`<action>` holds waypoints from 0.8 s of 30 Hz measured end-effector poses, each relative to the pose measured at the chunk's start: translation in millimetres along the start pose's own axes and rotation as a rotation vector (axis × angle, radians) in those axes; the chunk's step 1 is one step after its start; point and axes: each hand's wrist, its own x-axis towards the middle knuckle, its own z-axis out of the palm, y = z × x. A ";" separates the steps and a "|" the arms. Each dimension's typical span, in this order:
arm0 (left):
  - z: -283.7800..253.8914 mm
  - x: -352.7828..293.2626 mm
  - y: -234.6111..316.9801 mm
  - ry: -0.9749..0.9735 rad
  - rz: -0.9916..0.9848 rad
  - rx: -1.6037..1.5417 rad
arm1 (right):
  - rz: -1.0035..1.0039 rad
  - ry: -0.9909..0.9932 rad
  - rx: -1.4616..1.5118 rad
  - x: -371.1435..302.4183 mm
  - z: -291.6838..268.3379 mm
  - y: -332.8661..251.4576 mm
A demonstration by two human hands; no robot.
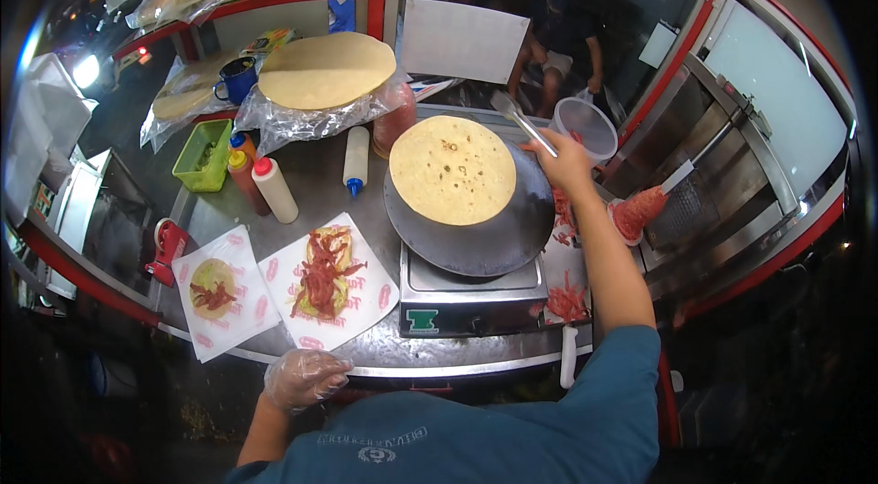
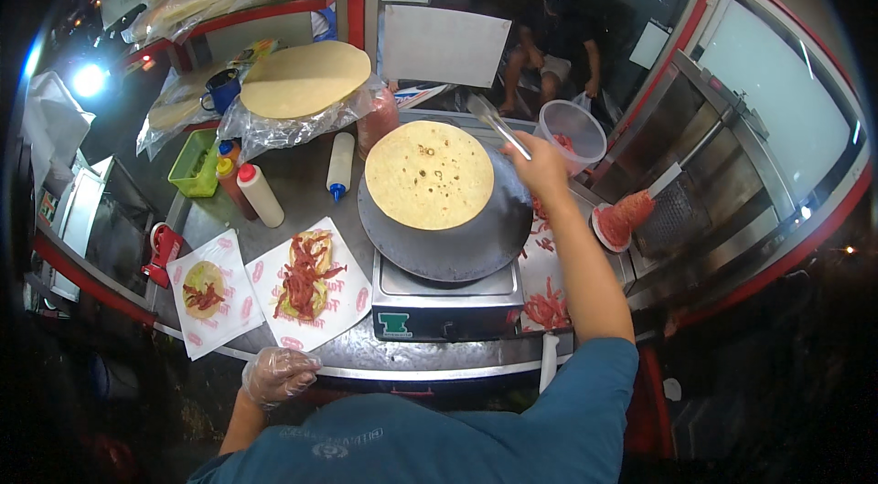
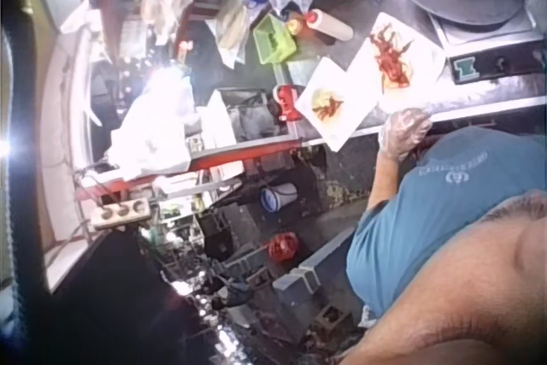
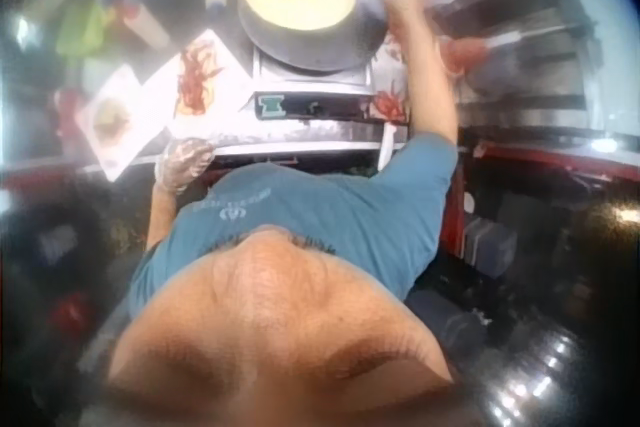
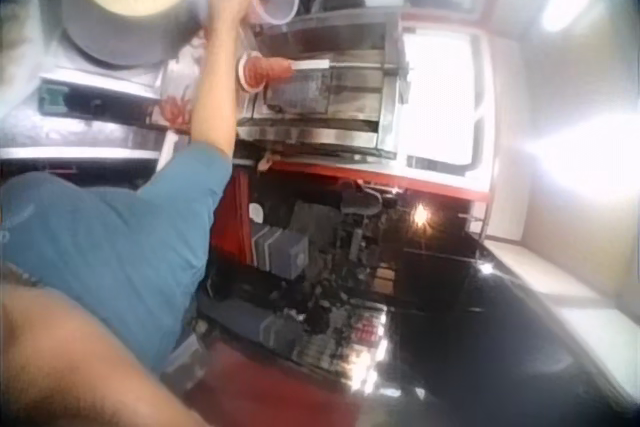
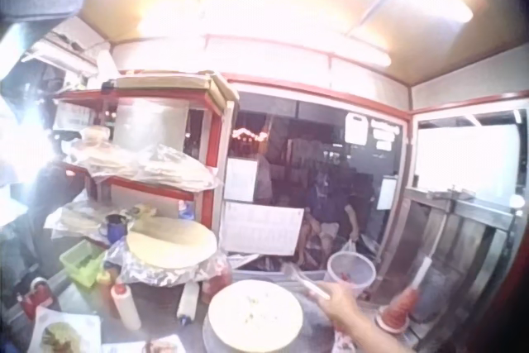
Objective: The person prepares tacos by placing tortillas on a griddle, adding shredded meat, lettuce, and sauces from squeeze bottles, then folding and arranging them on paper liners. The person uses tongs to handle the meat and tortillas.
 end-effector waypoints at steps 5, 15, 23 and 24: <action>16.2 -5.7 -3.6 -0.070 0.007 -0.087 | -0.216 -0.057 -0.294 -50.3 58.5 -12.3; -3.6 -6.2 -18.6 -0.148 0.050 -0.132 | -0.062 0.127 -0.211 -109.4 24.2 -14.0; -16.9 3.8 -21.6 -0.148 0.122 0.006 | 0.688 -0.520 0.419 -45.7 -44.1 12.6; -13.6 14.6 -25.2 -0.264 0.142 -0.027 | 0.704 -0.435 0.422 -33.4 -11.1 -1.9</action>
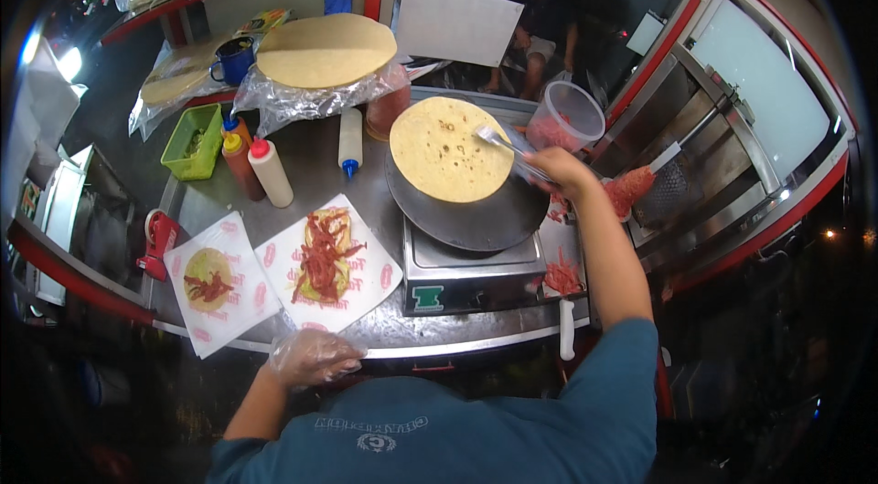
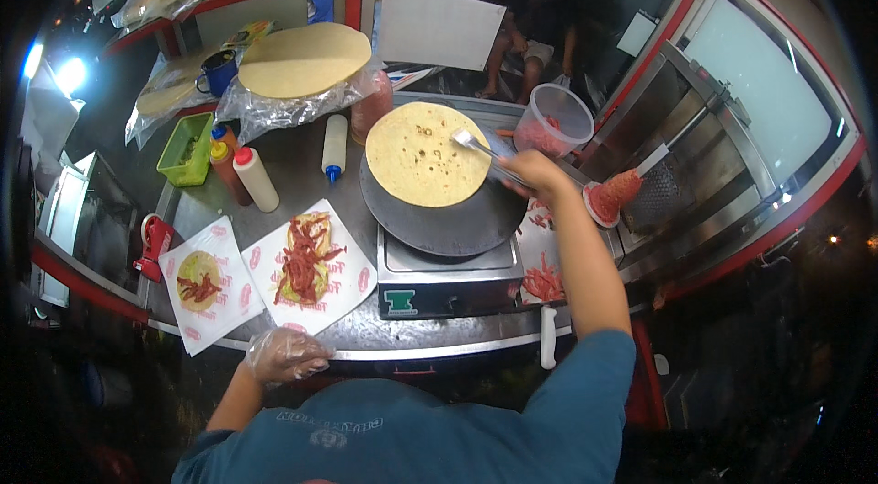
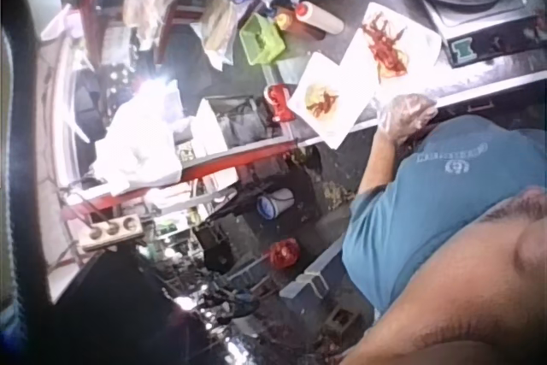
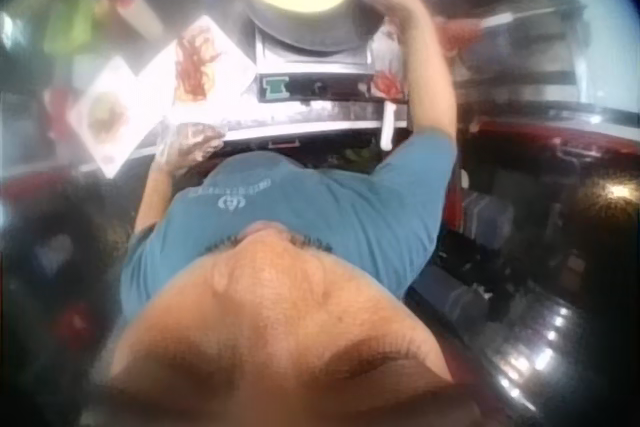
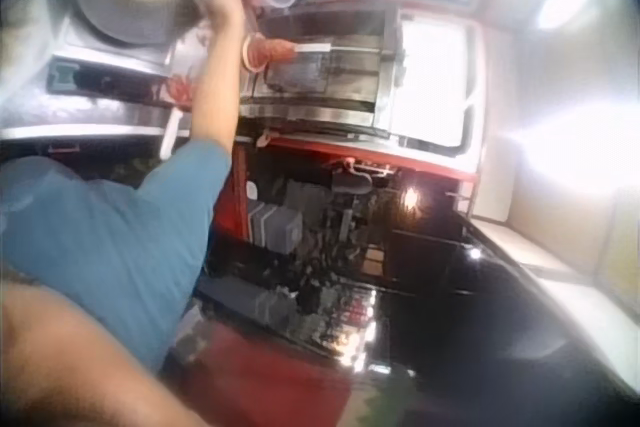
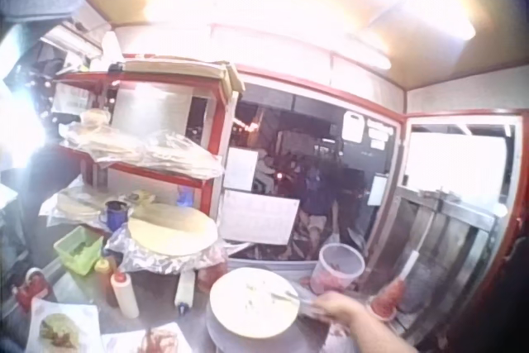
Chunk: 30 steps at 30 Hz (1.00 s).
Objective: The person prepares tacos by placing tortillas on a griddle, adding shredded meat, lettuce, and sauces from squeeze bottles, then folding and arranging them on paper liners. The person uses tongs to handle the meat and tortillas.
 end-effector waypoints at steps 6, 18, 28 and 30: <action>0.2 22.2 20.4 0.001 0.046 0.007 | -0.627 0.107 -0.331 11.3 -5.8 -81.8; 49.6 -28.1 31.2 0.286 -0.176 -0.098 | -1.022 0.168 -0.892 -66.8 -19.2 36.6; 12.8 32.3 52.5 0.078 -0.102 0.083 | -0.235 -0.023 -0.390 18.2 -107.3 -15.6; 39.7 -2.8 42.5 0.225 -0.147 -0.001 | -0.161 -0.032 -0.251 0.7 -112.6 16.7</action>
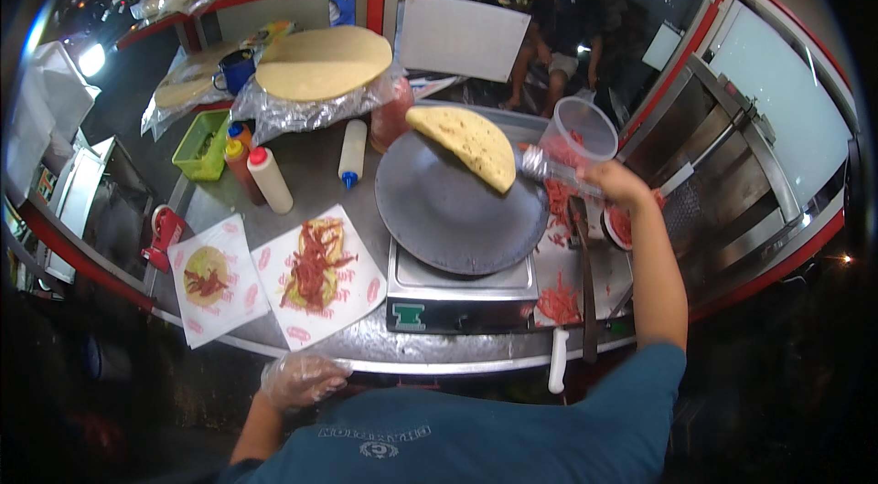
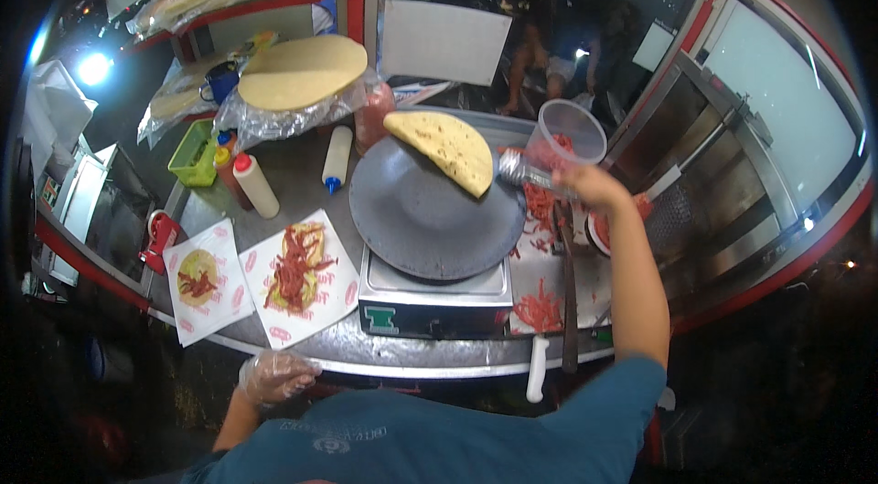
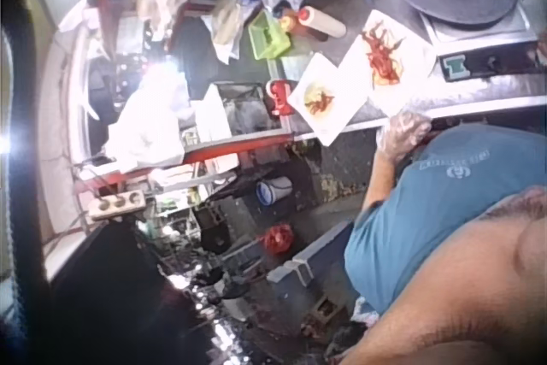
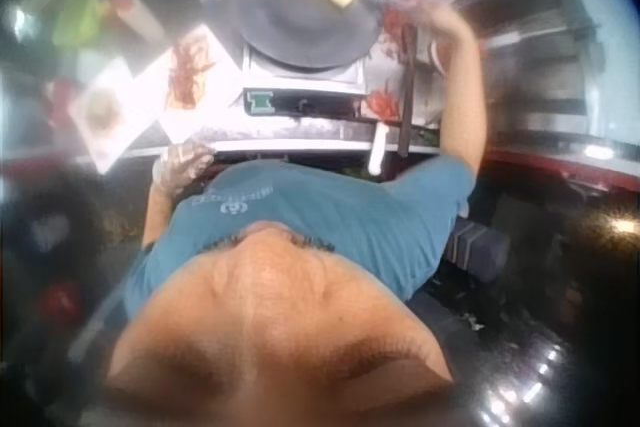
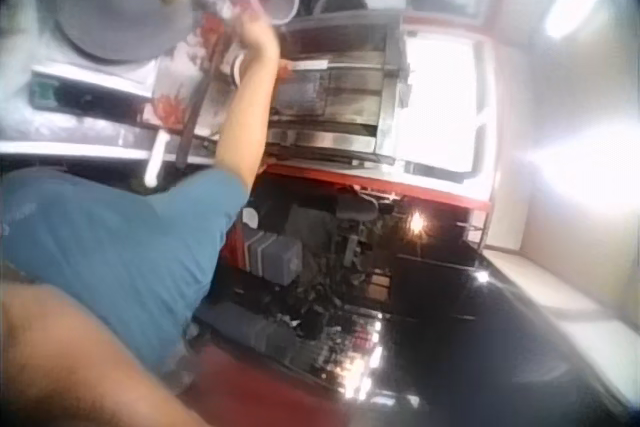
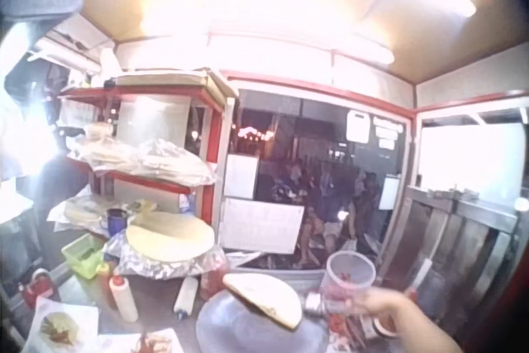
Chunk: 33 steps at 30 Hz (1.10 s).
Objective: The person prepares tacos by placing tortillas on a griddle, adding shredded meat, lettuce, and sauces from squeeze bottles, then folding and arranging them on paper liners. The person uses tongs to handle the meat and tortillas.
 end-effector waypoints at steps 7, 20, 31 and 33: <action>5.3 -1.5 -5.6 -0.015 -0.072 -0.044 | 0.056 -0.042 0.043 19.7 31.9 29.7; 38.4 67.5 14.7 -0.254 0.192 -0.186 | -0.628 0.613 -0.503 -13.0 118.2 -0.5; -37.9 -34.5 -43.3 0.088 -0.258 0.116 | 0.024 0.432 -0.611 -160.5 151.8 138.8; -61.1 -17.3 -73.9 0.128 -0.485 0.143 | 0.025 0.588 -0.790 -162.2 165.9 114.7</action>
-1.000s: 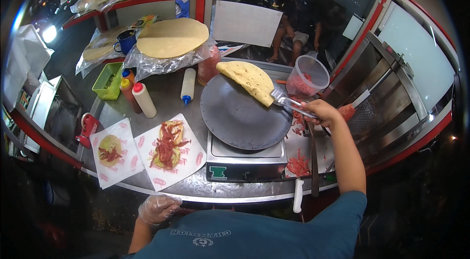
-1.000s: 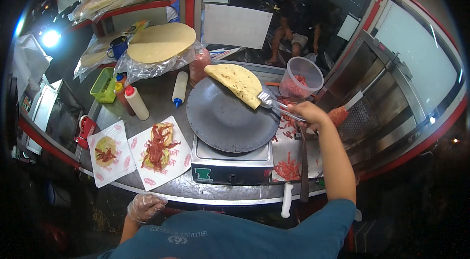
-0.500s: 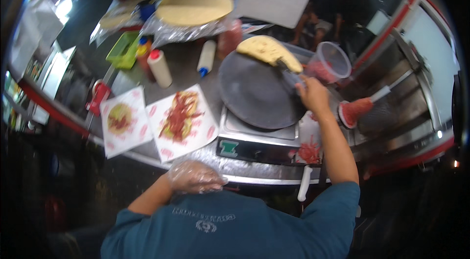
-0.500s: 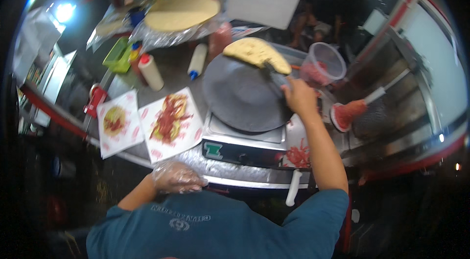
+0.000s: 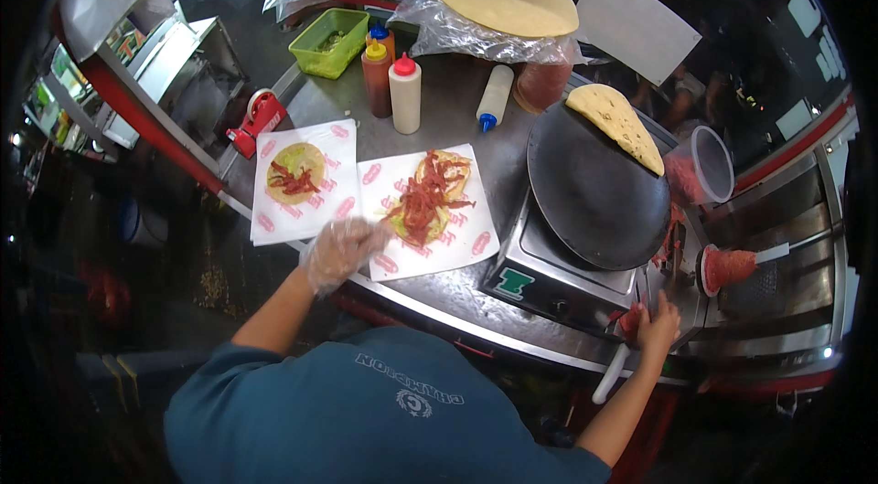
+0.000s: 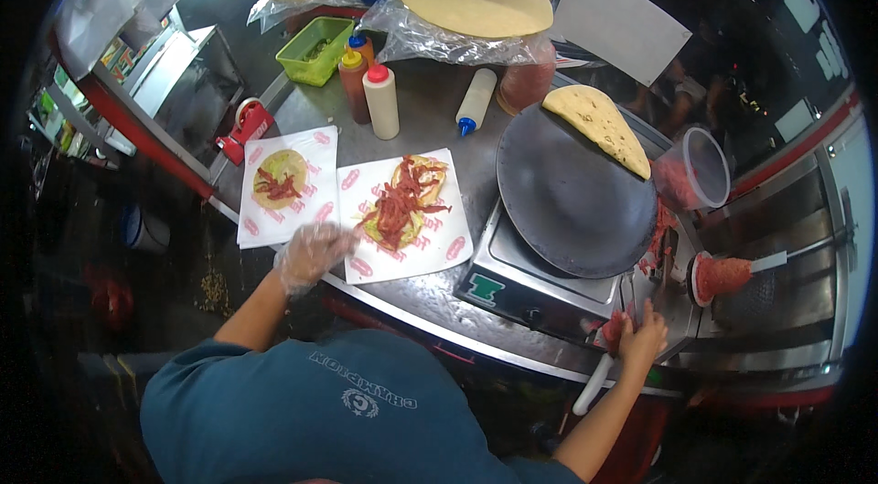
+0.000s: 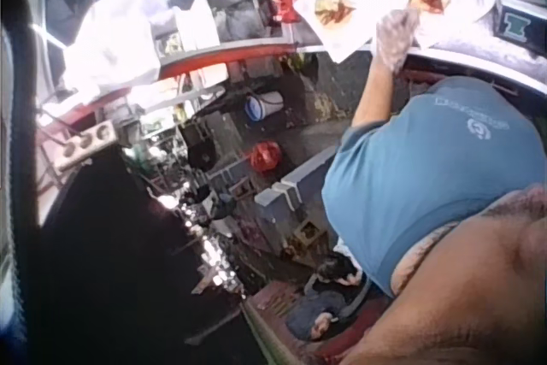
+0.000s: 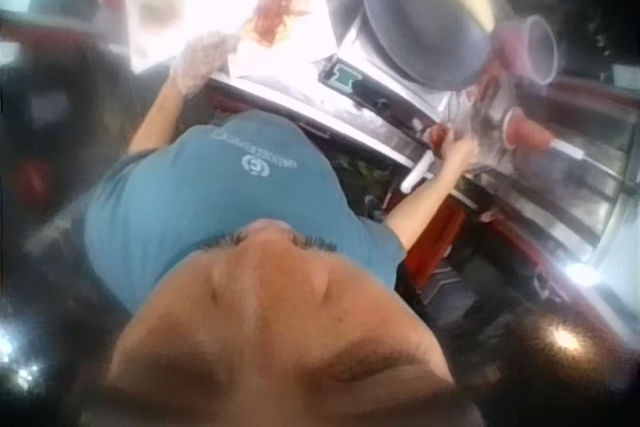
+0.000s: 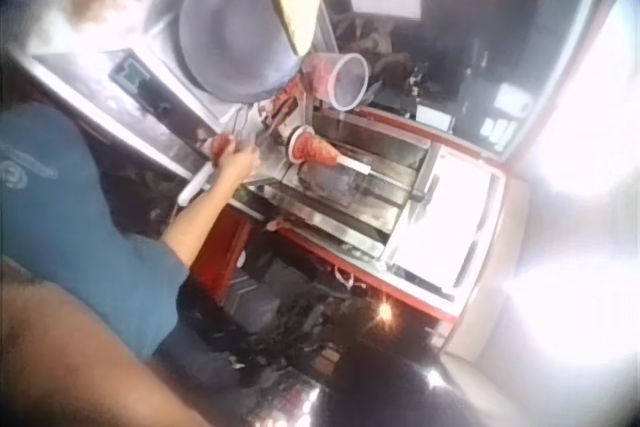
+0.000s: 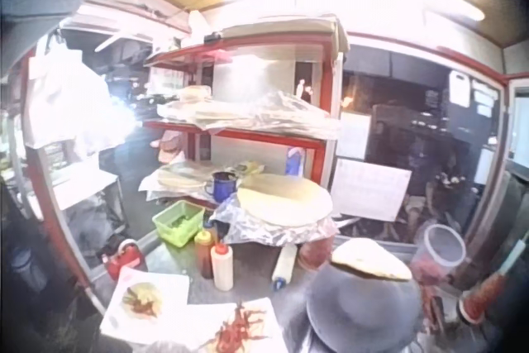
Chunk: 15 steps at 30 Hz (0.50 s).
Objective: The person prepares tacos by placing tortillas on a griddle, adding shredded meat, lettuce, and sauces from squeeze bottles, then folding and arranging them on paper liners. The person uses tongs to handle the meat and tortillas.
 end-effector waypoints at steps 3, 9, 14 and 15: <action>-13.4 77.7 -27.7 0.449 -0.127 -0.087 | -0.015 0.219 0.210 -0.3 -19.8 -42.1; -58.2 223.2 -53.8 0.711 0.200 0.573 | -0.302 0.115 0.867 -68.8 -29.5 -249.3; -24.8 231.1 -109.5 0.408 0.577 -0.029 | -0.005 -0.198 1.623 -142.6 16.2 -393.9; -6.1 227.5 -128.5 0.329 0.546 -0.215 | 0.070 -0.296 1.834 -155.5 25.9 -414.1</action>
